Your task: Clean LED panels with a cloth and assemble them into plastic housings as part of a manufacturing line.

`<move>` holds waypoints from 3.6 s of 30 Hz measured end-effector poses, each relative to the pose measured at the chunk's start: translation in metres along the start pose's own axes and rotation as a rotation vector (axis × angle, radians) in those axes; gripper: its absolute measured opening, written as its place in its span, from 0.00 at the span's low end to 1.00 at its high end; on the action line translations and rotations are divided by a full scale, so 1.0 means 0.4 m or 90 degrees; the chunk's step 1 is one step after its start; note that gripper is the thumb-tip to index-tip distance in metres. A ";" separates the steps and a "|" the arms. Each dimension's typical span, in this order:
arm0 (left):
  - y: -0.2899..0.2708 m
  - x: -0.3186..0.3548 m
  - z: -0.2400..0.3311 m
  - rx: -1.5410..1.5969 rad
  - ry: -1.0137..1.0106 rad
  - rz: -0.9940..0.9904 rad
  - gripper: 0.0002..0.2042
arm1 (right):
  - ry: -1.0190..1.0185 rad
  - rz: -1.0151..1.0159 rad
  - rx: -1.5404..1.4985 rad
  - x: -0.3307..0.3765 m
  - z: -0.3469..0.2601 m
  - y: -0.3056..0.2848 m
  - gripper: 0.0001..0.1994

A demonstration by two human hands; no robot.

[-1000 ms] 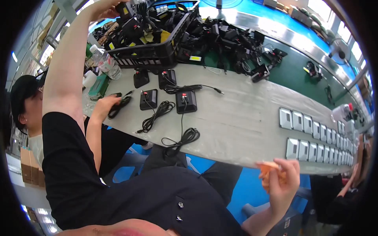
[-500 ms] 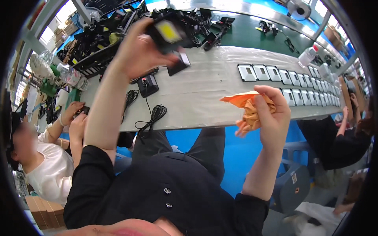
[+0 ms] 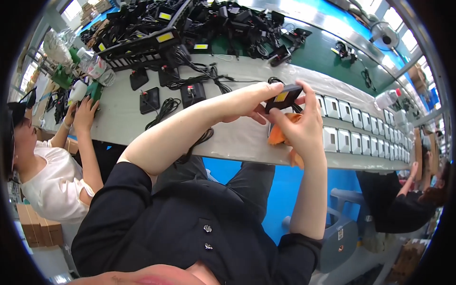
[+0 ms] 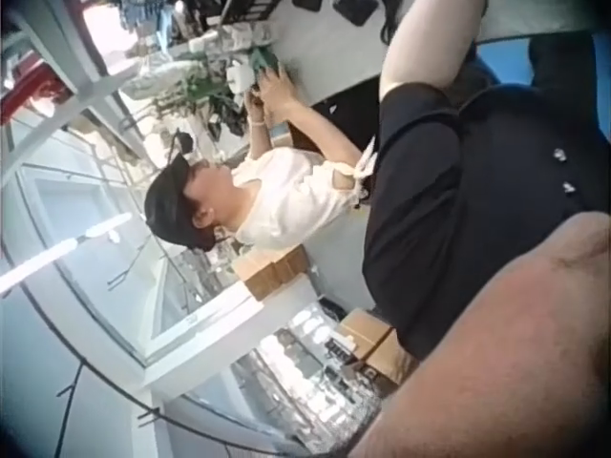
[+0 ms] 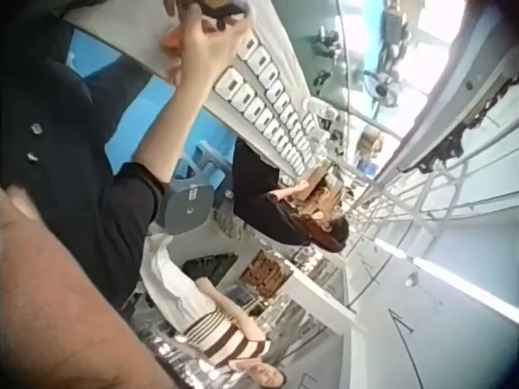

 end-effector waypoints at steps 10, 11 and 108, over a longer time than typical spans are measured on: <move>-0.447 0.178 0.089 -1.303 0.271 0.247 0.27 | 0.068 0.005 -0.130 -0.035 0.066 0.010 0.12; -0.488 0.185 0.071 -1.381 0.190 0.179 0.26 | 0.078 0.005 -0.128 -0.034 0.068 0.000 0.12; -0.098 -0.015 0.041 0.215 0.145 0.074 0.23 | 0.014 0.009 0.248 -0.031 -0.020 -0.027 0.19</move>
Point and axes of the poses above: each hand's wrist, its own x-axis away from the middle knuckle, its own y-axis out of the palm, z = x × y, the point moved 2 cm from there along -x, towards the middle knuckle, and after that the axes turned 7 degrees about y, right-handed, at the moved point
